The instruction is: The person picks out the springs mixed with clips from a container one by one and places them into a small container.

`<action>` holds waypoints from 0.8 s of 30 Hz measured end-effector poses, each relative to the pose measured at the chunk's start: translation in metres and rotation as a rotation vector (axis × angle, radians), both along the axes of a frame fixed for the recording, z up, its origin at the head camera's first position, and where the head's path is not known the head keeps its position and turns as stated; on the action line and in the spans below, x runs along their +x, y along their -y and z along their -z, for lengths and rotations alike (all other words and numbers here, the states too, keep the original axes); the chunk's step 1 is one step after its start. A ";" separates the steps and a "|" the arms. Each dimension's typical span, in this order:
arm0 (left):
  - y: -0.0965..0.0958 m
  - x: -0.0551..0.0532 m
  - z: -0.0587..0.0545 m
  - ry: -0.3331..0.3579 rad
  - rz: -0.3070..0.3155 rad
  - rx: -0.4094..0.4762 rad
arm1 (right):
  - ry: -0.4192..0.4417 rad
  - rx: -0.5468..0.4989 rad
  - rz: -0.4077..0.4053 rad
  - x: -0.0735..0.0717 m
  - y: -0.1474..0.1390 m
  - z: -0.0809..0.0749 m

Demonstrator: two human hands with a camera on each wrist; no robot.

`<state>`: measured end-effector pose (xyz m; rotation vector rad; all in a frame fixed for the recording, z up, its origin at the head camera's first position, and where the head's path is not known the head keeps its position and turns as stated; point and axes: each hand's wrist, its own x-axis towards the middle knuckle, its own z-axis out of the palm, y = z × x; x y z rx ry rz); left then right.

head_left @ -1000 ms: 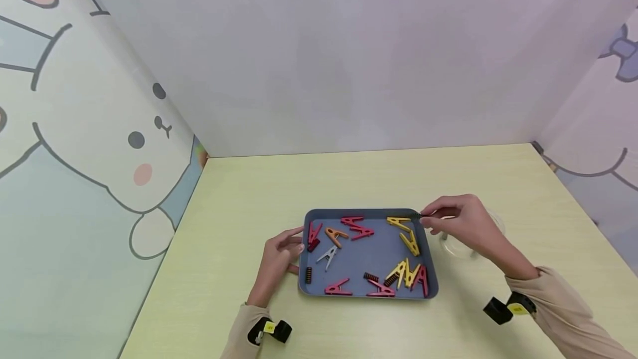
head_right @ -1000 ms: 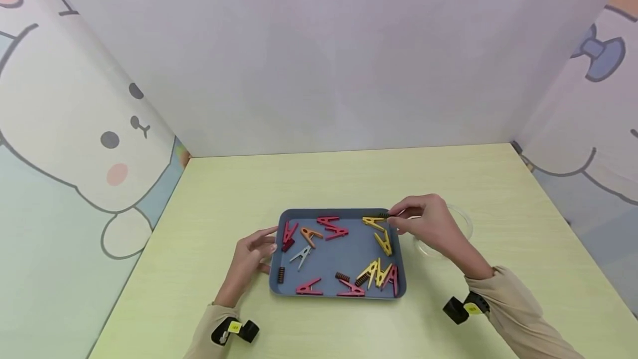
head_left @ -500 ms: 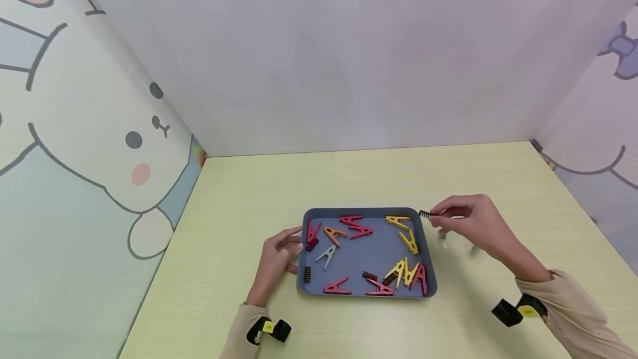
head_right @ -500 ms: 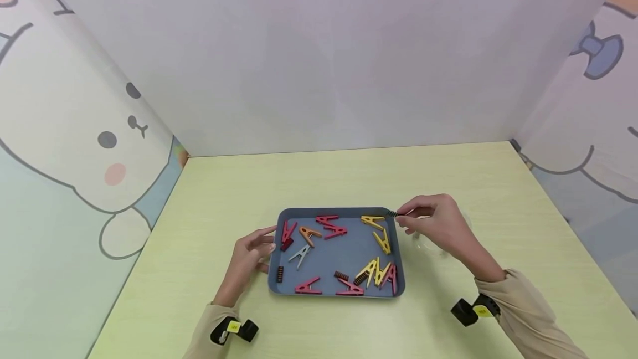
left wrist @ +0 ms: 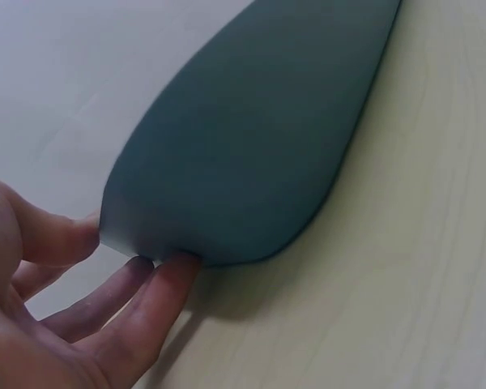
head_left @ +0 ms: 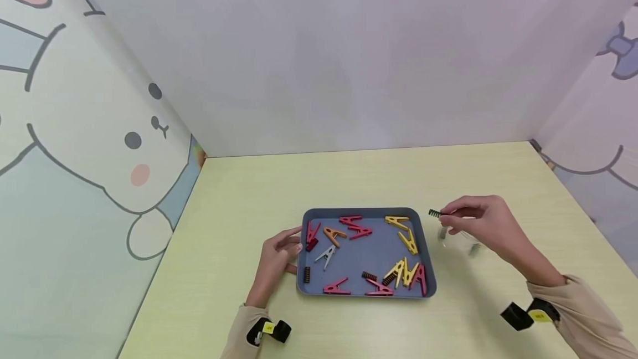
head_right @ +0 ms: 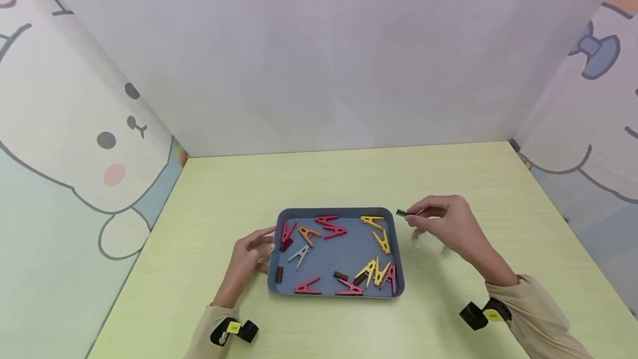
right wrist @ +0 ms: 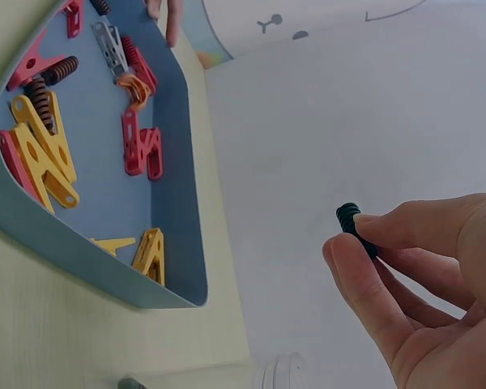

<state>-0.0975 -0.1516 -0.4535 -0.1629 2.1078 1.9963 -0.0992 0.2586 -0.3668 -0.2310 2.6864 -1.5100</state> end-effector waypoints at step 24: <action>0.001 0.001 0.001 -0.015 0.003 -0.003 | 0.010 0.005 0.082 0.013 -0.027 -0.005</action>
